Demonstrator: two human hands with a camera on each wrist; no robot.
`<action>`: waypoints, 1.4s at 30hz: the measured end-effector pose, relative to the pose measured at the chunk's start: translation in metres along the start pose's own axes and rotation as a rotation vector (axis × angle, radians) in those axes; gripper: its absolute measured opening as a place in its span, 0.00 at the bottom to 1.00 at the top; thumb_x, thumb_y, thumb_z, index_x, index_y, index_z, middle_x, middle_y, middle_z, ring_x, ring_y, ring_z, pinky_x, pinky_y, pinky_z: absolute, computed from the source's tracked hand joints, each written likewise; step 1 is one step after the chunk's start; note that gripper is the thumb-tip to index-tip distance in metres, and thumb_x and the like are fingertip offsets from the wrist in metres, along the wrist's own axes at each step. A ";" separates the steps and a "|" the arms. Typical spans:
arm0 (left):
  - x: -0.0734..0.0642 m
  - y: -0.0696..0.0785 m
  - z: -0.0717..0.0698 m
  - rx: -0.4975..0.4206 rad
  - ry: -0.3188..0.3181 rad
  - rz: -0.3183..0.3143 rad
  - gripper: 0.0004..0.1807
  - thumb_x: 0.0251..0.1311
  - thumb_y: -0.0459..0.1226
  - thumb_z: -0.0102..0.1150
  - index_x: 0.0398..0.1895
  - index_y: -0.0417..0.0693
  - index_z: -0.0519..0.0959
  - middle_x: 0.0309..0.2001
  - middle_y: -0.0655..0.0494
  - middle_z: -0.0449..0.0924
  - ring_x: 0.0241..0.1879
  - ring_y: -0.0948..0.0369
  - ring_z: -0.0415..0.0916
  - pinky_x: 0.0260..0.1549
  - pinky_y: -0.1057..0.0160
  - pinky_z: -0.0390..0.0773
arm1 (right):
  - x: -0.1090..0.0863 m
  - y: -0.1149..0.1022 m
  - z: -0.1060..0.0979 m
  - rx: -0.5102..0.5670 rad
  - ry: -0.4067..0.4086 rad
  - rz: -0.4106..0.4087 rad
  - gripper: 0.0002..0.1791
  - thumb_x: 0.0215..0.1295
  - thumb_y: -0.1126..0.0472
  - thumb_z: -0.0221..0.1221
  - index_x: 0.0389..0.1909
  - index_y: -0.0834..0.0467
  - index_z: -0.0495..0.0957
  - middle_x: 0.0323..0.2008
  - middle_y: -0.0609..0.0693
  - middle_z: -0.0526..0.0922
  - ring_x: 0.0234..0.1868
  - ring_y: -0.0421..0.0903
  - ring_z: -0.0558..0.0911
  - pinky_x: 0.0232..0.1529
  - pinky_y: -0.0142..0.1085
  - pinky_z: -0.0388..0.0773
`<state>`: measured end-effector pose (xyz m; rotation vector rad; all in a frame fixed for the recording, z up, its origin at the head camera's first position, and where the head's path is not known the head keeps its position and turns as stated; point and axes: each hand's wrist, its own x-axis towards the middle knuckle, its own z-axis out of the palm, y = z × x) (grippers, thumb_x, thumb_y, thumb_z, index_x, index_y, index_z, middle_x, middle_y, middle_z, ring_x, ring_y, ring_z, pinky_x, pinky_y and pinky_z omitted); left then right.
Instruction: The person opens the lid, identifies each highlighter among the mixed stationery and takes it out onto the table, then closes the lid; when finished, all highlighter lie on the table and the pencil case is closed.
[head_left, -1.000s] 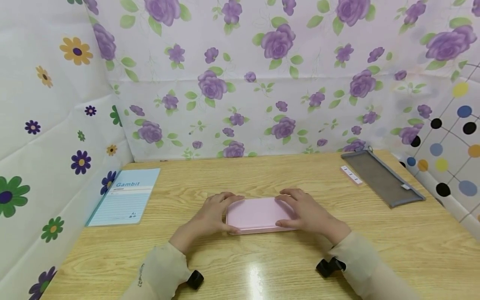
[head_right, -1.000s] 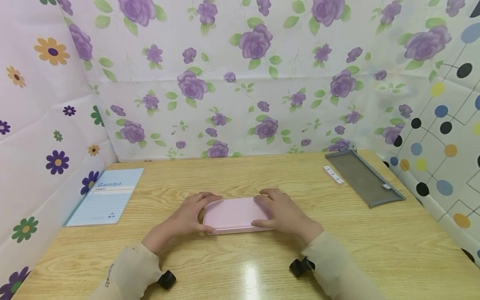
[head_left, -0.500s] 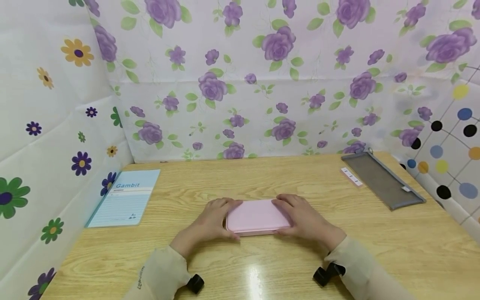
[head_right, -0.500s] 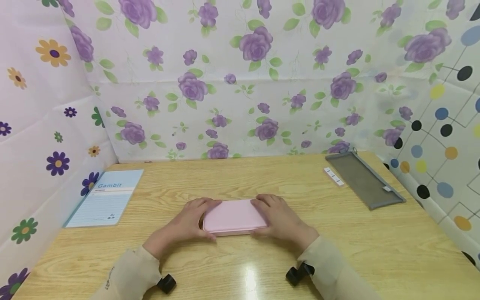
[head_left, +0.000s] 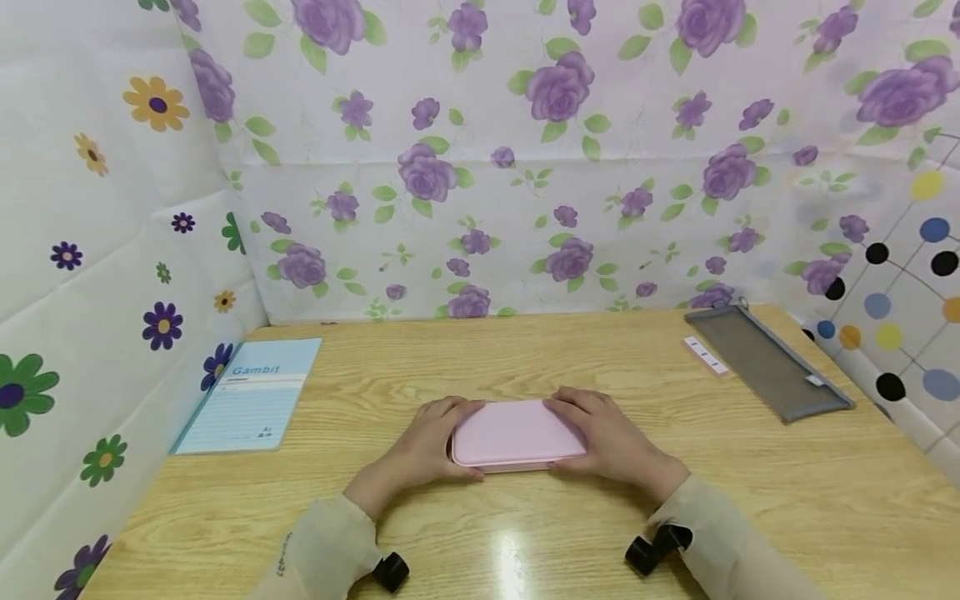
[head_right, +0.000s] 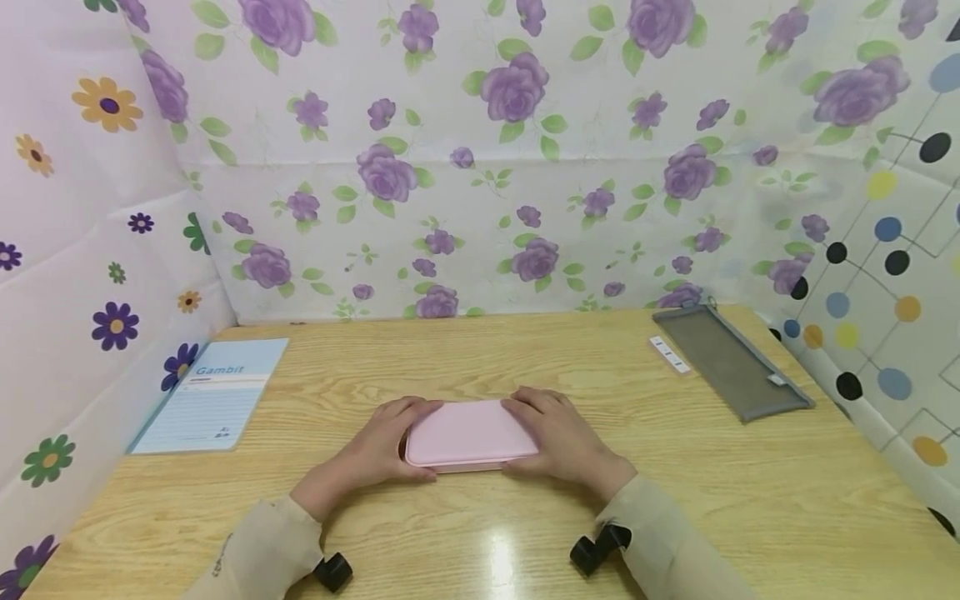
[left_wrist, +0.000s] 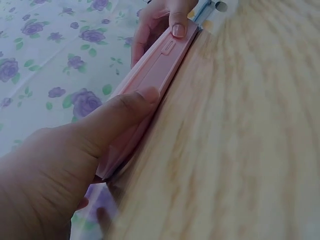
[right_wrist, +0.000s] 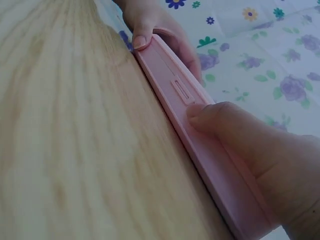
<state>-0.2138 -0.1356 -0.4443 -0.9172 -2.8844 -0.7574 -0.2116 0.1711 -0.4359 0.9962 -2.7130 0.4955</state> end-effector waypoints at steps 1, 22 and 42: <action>0.000 0.000 0.000 -0.004 0.004 -0.002 0.55 0.37 0.61 0.75 0.71 0.59 0.62 0.62 0.53 0.69 0.63 0.48 0.65 0.64 0.44 0.67 | 0.000 0.001 0.001 0.015 0.003 0.001 0.48 0.45 0.35 0.69 0.66 0.55 0.69 0.64 0.57 0.72 0.65 0.58 0.71 0.65 0.56 0.67; -0.004 0.000 0.003 0.010 0.022 0.017 0.54 0.37 0.57 0.76 0.71 0.58 0.61 0.62 0.52 0.69 0.59 0.51 0.69 0.58 0.48 0.73 | 0.001 0.009 0.010 0.065 0.094 -0.098 0.46 0.42 0.38 0.71 0.62 0.58 0.74 0.60 0.57 0.75 0.60 0.56 0.74 0.60 0.53 0.72; -0.004 0.002 0.003 -0.012 0.040 0.037 0.55 0.36 0.54 0.78 0.71 0.54 0.61 0.61 0.52 0.69 0.60 0.51 0.69 0.59 0.47 0.73 | 0.009 0.010 -0.002 0.123 0.012 -0.034 0.41 0.44 0.41 0.71 0.60 0.56 0.76 0.58 0.56 0.77 0.59 0.56 0.75 0.59 0.53 0.74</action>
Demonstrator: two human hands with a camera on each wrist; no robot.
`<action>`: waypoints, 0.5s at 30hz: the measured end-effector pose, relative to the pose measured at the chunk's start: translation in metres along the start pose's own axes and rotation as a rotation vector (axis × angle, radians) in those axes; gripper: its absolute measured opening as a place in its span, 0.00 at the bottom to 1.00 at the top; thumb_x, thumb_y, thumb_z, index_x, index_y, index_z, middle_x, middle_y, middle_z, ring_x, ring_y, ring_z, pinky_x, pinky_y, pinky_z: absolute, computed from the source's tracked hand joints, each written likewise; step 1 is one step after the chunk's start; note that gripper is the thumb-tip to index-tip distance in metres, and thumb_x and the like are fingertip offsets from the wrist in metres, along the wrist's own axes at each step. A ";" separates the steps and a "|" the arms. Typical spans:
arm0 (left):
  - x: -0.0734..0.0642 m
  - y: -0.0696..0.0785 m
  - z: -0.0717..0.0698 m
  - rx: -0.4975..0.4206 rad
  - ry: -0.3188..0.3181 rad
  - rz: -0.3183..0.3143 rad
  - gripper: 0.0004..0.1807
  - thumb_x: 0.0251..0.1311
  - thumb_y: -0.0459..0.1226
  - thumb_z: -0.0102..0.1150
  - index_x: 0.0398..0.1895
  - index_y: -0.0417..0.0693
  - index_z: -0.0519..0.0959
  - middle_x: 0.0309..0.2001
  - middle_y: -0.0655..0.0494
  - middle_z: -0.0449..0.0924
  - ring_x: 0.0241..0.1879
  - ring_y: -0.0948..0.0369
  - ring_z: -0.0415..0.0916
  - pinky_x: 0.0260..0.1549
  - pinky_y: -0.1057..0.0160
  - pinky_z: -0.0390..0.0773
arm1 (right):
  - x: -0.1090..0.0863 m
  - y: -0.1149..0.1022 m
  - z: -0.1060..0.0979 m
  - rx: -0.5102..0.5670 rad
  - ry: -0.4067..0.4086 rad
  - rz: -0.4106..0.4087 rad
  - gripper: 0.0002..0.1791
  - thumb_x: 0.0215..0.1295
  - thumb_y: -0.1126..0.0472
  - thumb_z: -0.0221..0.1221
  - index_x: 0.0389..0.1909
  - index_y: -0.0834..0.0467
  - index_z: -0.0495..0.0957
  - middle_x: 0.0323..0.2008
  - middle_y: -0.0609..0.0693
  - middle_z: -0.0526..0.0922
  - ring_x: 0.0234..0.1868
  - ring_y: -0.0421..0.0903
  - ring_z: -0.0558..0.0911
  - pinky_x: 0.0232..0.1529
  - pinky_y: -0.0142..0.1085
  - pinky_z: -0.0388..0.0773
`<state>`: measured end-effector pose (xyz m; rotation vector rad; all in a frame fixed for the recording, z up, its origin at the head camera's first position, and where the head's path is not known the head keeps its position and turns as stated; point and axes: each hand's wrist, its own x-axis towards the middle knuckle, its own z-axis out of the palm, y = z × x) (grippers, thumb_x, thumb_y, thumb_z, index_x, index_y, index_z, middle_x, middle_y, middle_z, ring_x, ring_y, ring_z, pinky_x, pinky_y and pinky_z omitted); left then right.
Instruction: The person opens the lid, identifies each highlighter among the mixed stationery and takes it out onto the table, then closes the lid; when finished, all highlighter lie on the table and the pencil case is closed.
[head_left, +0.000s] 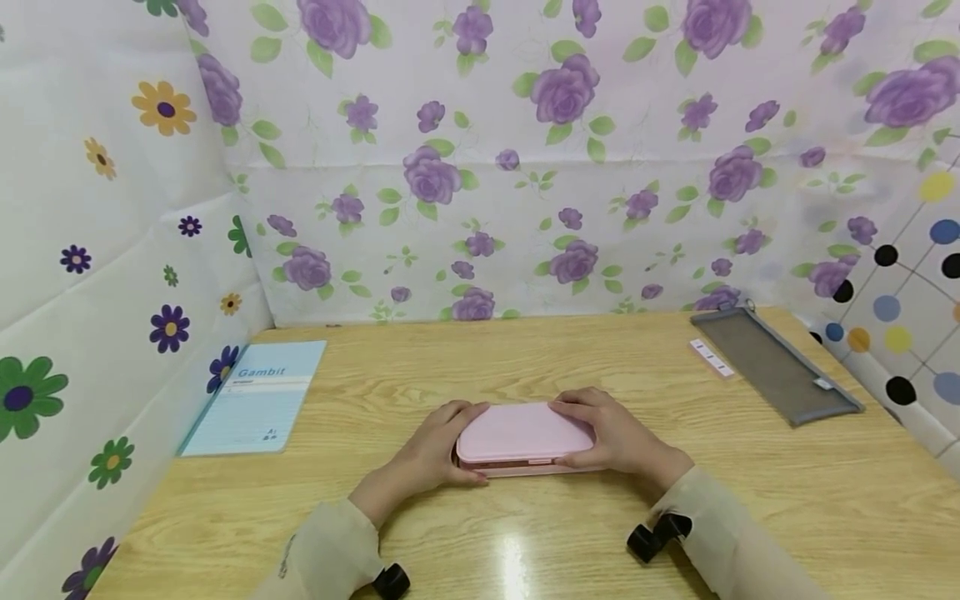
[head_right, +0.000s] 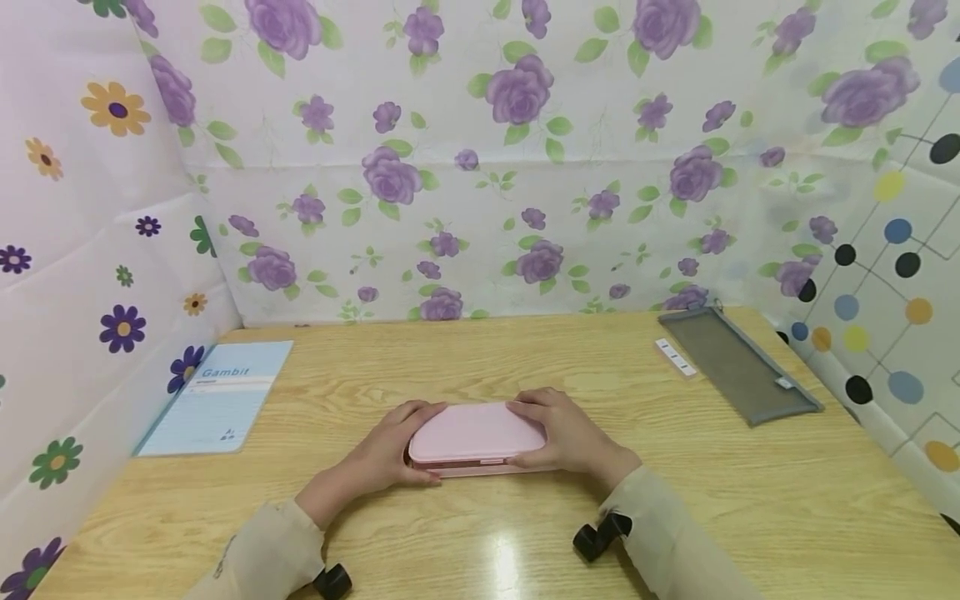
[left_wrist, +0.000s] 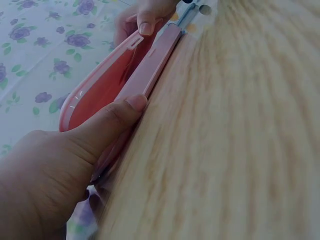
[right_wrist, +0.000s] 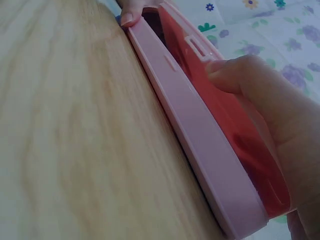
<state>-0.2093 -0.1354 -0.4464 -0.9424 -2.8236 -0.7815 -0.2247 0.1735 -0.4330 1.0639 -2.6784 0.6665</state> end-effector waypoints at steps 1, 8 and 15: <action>-0.001 0.000 0.000 -0.001 0.001 -0.007 0.55 0.36 0.54 0.78 0.71 0.55 0.61 0.61 0.52 0.69 0.60 0.51 0.69 0.59 0.47 0.73 | 0.000 -0.001 -0.001 0.006 -0.019 0.012 0.41 0.44 0.41 0.71 0.60 0.55 0.76 0.59 0.57 0.76 0.60 0.56 0.74 0.59 0.53 0.74; 0.000 -0.004 0.000 0.021 -0.001 -0.026 0.58 0.32 0.58 0.78 0.71 0.58 0.61 0.61 0.53 0.69 0.60 0.50 0.68 0.59 0.46 0.72 | 0.005 -0.009 -0.013 0.031 -0.136 0.087 0.41 0.50 0.38 0.67 0.63 0.56 0.73 0.62 0.59 0.74 0.63 0.60 0.72 0.62 0.56 0.71; 0.000 -0.002 -0.005 0.004 -0.047 -0.037 0.60 0.32 0.62 0.75 0.73 0.60 0.58 0.64 0.52 0.66 0.63 0.48 0.65 0.61 0.44 0.69 | 0.007 -0.007 -0.019 0.009 -0.161 0.066 0.41 0.54 0.36 0.64 0.63 0.57 0.73 0.62 0.58 0.75 0.63 0.58 0.72 0.63 0.55 0.71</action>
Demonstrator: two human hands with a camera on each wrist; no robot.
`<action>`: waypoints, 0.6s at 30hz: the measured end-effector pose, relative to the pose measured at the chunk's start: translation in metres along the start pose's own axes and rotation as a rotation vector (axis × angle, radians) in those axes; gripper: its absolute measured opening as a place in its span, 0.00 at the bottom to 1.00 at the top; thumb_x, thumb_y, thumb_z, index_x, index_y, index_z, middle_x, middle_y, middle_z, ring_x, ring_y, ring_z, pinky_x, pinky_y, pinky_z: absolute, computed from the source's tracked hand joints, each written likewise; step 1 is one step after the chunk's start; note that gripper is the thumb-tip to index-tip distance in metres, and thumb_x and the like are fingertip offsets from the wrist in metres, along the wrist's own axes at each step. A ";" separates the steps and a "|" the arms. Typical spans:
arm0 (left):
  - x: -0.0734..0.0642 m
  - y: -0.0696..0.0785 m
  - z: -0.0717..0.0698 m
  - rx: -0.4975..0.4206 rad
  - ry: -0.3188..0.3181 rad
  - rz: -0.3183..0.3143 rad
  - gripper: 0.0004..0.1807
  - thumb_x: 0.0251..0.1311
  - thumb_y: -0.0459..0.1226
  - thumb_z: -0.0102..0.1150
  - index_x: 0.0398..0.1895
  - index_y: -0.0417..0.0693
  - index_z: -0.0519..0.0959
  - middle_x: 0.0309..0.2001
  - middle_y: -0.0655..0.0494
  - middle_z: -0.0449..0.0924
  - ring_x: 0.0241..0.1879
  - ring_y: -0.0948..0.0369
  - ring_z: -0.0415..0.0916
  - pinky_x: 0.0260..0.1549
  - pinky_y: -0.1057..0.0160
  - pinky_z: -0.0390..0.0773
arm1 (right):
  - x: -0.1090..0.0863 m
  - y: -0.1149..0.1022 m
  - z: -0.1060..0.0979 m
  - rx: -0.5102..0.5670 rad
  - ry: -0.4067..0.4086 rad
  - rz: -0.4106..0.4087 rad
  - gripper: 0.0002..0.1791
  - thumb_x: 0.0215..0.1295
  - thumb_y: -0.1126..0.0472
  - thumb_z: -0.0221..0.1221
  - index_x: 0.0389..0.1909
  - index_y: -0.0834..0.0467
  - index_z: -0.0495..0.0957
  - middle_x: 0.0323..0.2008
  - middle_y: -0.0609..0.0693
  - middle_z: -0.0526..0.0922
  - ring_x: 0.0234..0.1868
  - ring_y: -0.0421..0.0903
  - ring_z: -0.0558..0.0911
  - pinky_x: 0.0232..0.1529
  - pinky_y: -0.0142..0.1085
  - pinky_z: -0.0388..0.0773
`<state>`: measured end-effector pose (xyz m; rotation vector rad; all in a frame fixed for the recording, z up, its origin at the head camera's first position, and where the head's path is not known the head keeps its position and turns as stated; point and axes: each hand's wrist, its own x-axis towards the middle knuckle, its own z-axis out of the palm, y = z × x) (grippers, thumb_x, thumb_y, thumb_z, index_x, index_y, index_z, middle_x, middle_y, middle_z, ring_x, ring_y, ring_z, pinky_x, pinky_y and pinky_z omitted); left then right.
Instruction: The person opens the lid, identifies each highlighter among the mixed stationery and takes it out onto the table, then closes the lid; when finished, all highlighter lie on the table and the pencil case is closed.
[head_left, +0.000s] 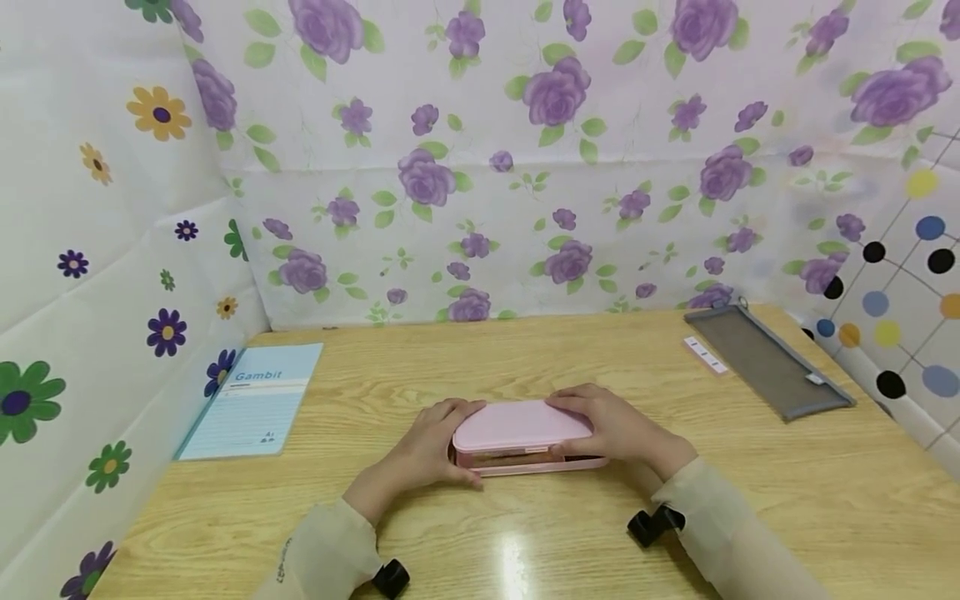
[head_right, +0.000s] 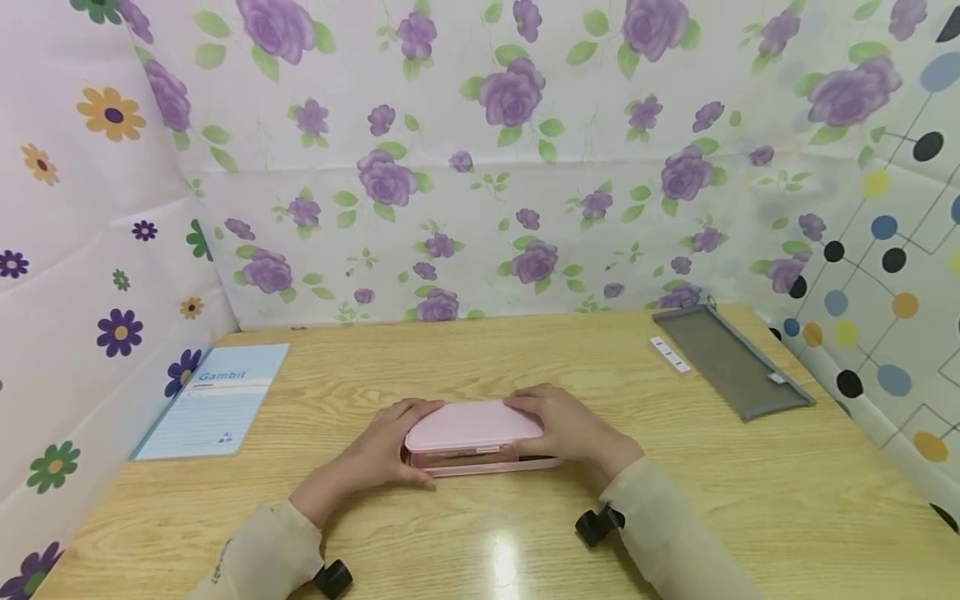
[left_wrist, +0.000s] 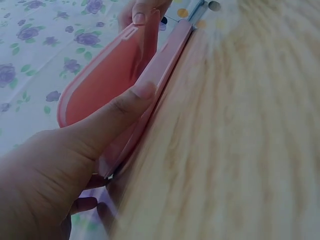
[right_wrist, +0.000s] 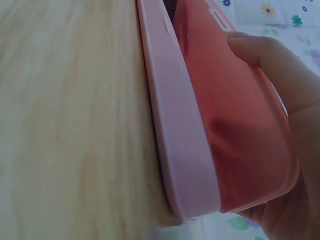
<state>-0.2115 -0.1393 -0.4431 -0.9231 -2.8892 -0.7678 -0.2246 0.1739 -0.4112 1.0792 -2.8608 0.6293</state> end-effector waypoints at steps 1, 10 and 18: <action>-0.001 0.000 -0.001 -0.004 -0.001 -0.003 0.61 0.31 0.62 0.75 0.73 0.60 0.58 0.65 0.52 0.66 0.63 0.48 0.65 0.61 0.43 0.69 | 0.000 0.000 0.000 -0.009 0.009 -0.008 0.40 0.55 0.36 0.64 0.63 0.57 0.73 0.62 0.57 0.75 0.63 0.58 0.73 0.62 0.54 0.71; -0.007 -0.001 -0.005 0.010 0.024 -0.030 0.62 0.30 0.61 0.76 0.73 0.55 0.58 0.65 0.48 0.66 0.65 0.47 0.64 0.65 0.43 0.65 | -0.001 -0.005 -0.008 -0.066 0.081 -0.044 0.32 0.57 0.41 0.64 0.58 0.55 0.77 0.56 0.55 0.80 0.57 0.56 0.77 0.59 0.53 0.74; -0.017 -0.002 -0.012 0.012 0.073 -0.078 0.59 0.33 0.58 0.76 0.72 0.53 0.59 0.66 0.44 0.65 0.65 0.44 0.63 0.65 0.39 0.64 | -0.005 -0.008 -0.016 -0.069 0.162 -0.030 0.29 0.57 0.46 0.66 0.56 0.58 0.78 0.54 0.56 0.80 0.56 0.55 0.77 0.59 0.53 0.74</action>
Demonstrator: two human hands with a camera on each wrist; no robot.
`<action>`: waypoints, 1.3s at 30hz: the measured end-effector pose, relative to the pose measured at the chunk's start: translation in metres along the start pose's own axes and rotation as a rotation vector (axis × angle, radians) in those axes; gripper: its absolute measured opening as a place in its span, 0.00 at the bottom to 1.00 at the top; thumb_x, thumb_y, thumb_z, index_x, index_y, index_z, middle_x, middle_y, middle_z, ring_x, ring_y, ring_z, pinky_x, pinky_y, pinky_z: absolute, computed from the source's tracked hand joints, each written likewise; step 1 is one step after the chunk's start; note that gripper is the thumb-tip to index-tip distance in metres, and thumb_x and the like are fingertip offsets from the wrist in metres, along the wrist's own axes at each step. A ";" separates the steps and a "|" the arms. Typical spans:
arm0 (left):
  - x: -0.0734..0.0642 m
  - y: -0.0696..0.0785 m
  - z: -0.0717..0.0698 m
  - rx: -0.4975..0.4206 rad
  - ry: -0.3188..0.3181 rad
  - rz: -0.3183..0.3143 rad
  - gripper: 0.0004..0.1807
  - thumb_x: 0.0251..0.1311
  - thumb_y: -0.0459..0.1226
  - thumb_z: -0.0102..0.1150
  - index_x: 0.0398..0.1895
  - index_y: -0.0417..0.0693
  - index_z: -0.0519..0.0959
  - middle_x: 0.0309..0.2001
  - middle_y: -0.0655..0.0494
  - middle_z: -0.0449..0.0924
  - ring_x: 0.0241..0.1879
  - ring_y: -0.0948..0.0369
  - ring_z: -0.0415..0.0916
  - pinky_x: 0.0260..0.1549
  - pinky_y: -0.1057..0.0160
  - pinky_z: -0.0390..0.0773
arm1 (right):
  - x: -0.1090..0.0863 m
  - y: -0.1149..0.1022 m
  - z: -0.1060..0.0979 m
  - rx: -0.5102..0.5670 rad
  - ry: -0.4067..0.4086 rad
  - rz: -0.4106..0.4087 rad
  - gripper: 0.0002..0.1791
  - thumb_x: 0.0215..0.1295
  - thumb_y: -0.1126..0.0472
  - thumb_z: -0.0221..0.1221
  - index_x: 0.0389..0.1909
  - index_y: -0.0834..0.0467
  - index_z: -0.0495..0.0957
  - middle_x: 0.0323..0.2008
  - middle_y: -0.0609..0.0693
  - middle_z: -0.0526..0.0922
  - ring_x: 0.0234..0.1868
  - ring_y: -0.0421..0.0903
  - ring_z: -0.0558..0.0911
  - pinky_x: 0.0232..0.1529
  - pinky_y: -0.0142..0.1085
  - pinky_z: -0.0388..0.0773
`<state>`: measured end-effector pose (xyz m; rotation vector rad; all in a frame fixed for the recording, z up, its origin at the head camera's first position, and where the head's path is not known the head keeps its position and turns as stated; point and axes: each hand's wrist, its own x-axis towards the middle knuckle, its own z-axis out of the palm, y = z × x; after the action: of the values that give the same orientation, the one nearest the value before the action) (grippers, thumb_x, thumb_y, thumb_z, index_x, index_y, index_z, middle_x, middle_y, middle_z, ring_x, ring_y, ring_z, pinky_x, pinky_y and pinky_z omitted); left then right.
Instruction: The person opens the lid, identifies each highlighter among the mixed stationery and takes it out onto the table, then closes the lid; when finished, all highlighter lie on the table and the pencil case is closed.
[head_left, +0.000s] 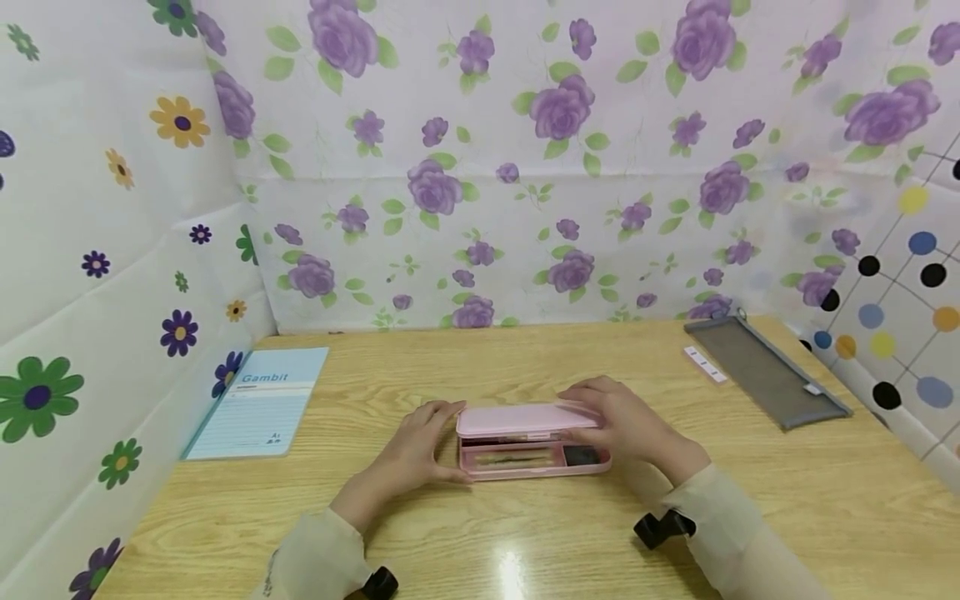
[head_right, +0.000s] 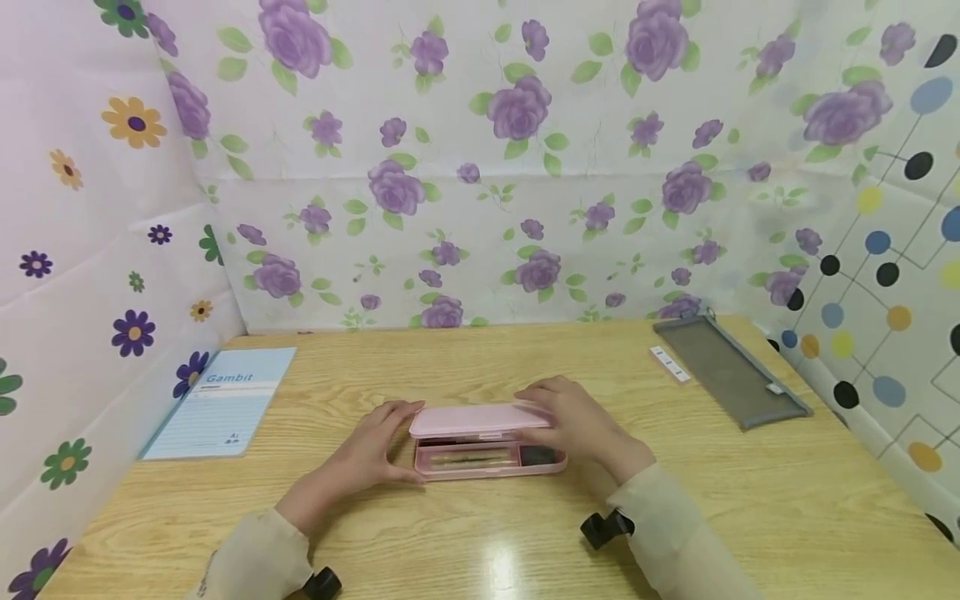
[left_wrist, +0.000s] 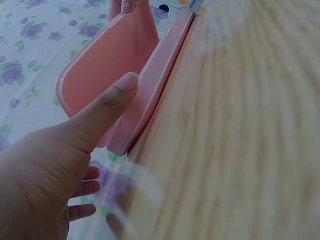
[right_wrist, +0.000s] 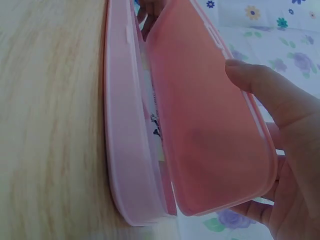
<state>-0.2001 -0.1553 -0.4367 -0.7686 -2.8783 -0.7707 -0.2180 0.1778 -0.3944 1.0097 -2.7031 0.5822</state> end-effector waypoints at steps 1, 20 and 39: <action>-0.001 0.000 -0.001 0.002 0.004 -0.007 0.59 0.33 0.58 0.76 0.72 0.52 0.59 0.66 0.44 0.65 0.65 0.44 0.63 0.65 0.38 0.64 | 0.000 0.001 -0.001 0.001 0.007 -0.006 0.28 0.58 0.47 0.65 0.56 0.58 0.78 0.54 0.56 0.80 0.57 0.55 0.77 0.59 0.53 0.74; -0.009 0.006 0.000 0.114 0.007 0.002 0.50 0.41 0.61 0.69 0.66 0.44 0.68 0.63 0.45 0.69 0.64 0.46 0.66 0.66 0.44 0.66 | 0.002 0.002 -0.014 0.087 0.058 0.054 0.21 0.61 0.56 0.65 0.55 0.55 0.78 0.53 0.55 0.79 0.54 0.55 0.76 0.48 0.46 0.82; 0.001 0.012 -0.002 0.158 -0.022 0.031 0.46 0.46 0.61 0.66 0.65 0.45 0.69 0.61 0.45 0.71 0.64 0.46 0.65 0.68 0.43 0.61 | 0.017 -0.003 -0.015 0.005 0.340 0.085 0.07 0.61 0.63 0.63 0.40 0.58 0.83 0.34 0.49 0.80 0.36 0.46 0.72 0.34 0.37 0.68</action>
<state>-0.1949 -0.1467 -0.4294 -0.8051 -2.8945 -0.5267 -0.2280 0.1726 -0.3750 0.7234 -2.4516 0.7048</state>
